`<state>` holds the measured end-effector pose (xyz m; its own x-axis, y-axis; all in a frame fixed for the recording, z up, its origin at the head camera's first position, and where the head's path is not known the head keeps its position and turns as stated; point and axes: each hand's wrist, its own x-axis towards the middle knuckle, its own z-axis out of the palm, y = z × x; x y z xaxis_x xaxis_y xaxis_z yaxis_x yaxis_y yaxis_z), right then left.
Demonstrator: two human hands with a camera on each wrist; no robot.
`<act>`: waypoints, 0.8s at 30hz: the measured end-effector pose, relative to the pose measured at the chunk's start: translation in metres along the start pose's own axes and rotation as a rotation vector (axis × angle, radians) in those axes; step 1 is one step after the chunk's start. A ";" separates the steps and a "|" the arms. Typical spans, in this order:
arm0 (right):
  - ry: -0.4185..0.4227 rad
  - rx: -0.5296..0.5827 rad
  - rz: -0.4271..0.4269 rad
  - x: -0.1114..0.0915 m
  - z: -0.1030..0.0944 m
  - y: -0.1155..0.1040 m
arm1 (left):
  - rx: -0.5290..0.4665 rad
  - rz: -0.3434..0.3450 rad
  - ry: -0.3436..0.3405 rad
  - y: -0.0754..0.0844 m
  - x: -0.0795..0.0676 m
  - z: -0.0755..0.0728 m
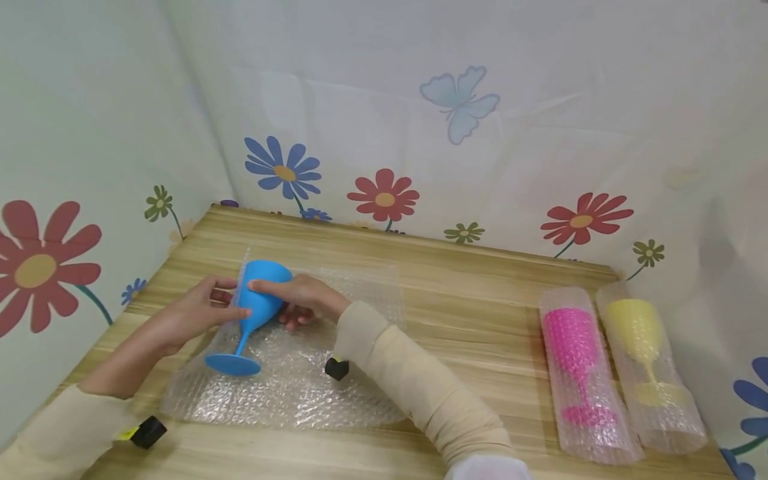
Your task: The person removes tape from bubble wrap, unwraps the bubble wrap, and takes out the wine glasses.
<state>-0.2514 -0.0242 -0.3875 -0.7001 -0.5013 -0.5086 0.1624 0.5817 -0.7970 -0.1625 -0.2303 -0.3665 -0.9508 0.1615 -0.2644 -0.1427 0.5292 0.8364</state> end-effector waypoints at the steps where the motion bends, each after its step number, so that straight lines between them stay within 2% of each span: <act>1: 0.003 -0.010 0.005 0.000 0.000 0.000 | 0.003 0.005 -0.007 0.000 0.000 -0.001; 6: 0.024 -0.016 0.016 0.000 0.001 -0.002 | 0.011 0.033 -0.029 -0.002 -0.002 -0.005; 10: 0.066 0.018 0.030 -0.001 0.007 -0.003 | 0.009 0.053 -0.014 -0.005 -0.002 -0.007; 18: 0.130 0.017 0.030 -0.003 0.016 -0.005 | 0.000 0.070 -0.008 -0.005 -0.002 -0.008; 24: 0.159 0.000 0.021 -0.004 0.018 -0.004 | 0.090 0.061 0.009 -0.009 0.001 -0.013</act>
<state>-0.2372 -0.0358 -0.3886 -0.7981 -0.3812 -0.4666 0.1779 0.5908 -0.7870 -0.1656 -0.2457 -0.3675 -0.9595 0.1883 -0.2093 -0.0593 0.5916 0.8040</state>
